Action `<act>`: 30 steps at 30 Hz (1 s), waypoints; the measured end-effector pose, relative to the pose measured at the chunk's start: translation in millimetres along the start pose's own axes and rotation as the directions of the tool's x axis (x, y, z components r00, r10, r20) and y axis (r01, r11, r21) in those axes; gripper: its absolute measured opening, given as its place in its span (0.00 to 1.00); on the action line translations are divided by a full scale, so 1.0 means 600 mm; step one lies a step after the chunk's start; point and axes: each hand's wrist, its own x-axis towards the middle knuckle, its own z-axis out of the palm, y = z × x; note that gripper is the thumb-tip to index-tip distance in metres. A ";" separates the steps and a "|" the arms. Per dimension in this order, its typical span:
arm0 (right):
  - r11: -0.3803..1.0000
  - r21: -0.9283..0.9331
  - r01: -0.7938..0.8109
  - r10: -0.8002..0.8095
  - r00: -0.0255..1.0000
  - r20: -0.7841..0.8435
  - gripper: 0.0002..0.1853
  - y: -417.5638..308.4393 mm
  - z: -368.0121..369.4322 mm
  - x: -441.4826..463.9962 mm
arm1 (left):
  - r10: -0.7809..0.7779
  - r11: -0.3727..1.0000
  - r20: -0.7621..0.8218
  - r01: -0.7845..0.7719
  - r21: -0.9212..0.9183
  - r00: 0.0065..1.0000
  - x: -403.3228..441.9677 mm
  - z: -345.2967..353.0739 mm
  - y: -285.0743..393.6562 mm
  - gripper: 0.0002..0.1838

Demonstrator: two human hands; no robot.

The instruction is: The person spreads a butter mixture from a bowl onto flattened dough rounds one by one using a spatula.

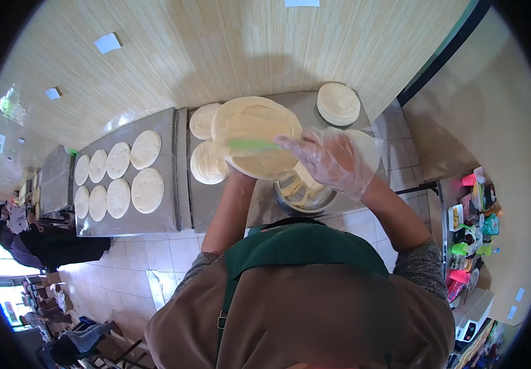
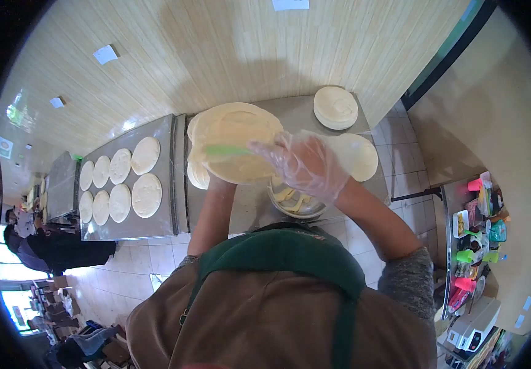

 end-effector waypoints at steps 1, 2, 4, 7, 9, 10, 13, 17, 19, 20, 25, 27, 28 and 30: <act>1.000 0.011 0.013 -0.013 1.000 -0.006 0.24 -0.001 -0.003 -0.008 | 0.061 0.976 -0.148 -0.028 0.218 0.987 0.003 -0.012 0.007 0.36; 0.999 0.022 0.028 -0.028 1.000 -0.012 0.23 0.004 -0.014 -0.024 | 0.167 0.904 -0.265 -0.040 0.425 0.950 0.002 -0.024 0.017 0.36; 0.999 -0.031 0.022 -0.022 1.000 -0.015 0.23 0.029 -0.033 -0.048 | 0.183 0.949 -0.160 -0.132 0.286 0.970 -0.007 -0.006 0.045 0.35; 0.985 -0.125 -0.119 0.115 0.992 -0.044 0.24 0.048 -0.051 -0.068 | 0.207 0.978 -0.113 -0.202 0.054 0.972 -0.011 -0.015 0.058 0.34; 0.989 -0.068 -0.130 0.120 0.983 -0.139 0.24 0.009 -0.024 -0.061 | 0.252 0.967 -0.242 -0.253 0.025 0.937 -0.006 -0.006 0.052 0.33; 0.990 -0.042 -0.131 0.121 0.974 -0.190 0.24 -0.002 -0.011 -0.060 | 0.297 0.954 -0.359 -0.288 0.079 0.885 0.003 0.024 0.045 0.33; 0.989 0.076 -0.127 0.138 0.977 -0.161 0.26 0.005 0.011 -0.073 | 0.266 0.959 -0.357 -0.284 0.004 0.895 0.004 0.050 0.057 0.32; 0.915 0.205 -0.348 0.387 0.902 -0.192 0.28 0.039 0.016 -0.108 | 0.189 0.978 -0.047 -0.192 -0.080 0.981 0.000 0.044 0.073 0.30; 0.954 0.180 -0.238 0.274 0.938 -0.212 0.28 0.011 0.007 -0.102 | 0.188 0.970 -0.051 -0.193 -0.146 0.981 0.002 0.032 0.077 0.30; 0.970 0.166 -0.180 0.215 0.951 -0.224 0.28 0.005 0.007 -0.099 | 0.188 0.965 -0.050 -0.194 -0.177 0.981 0.005 0.027 0.079 0.30; 0.945 0.142 -0.295 0.327 0.876 -0.354 0.26 0.074 0.031 -0.094 | 0.147 0.964 -0.205 -0.186 -0.188 0.968 0.000 0.055 0.079 0.32; 0.943 0.176 -0.282 0.330 0.859 -0.392 0.25 0.061 0.033 -0.091 | 0.140 0.957 -0.199 -0.184 -0.224 0.970 0.004 0.055 0.080 0.32; 0.942 0.193 -0.273 0.330 0.850 -0.410 0.25 0.049 0.035 -0.089 | 0.146 0.946 -0.207 -0.198 -0.258 0.967 0.007 0.062 0.078 0.32; 0.948 0.281 -0.152 0.279 0.823 -0.495 0.24 0.018 0.059 -0.093 | 0.144 0.910 -0.232 -0.221 -0.352 0.962 0.015 0.075 0.080 0.32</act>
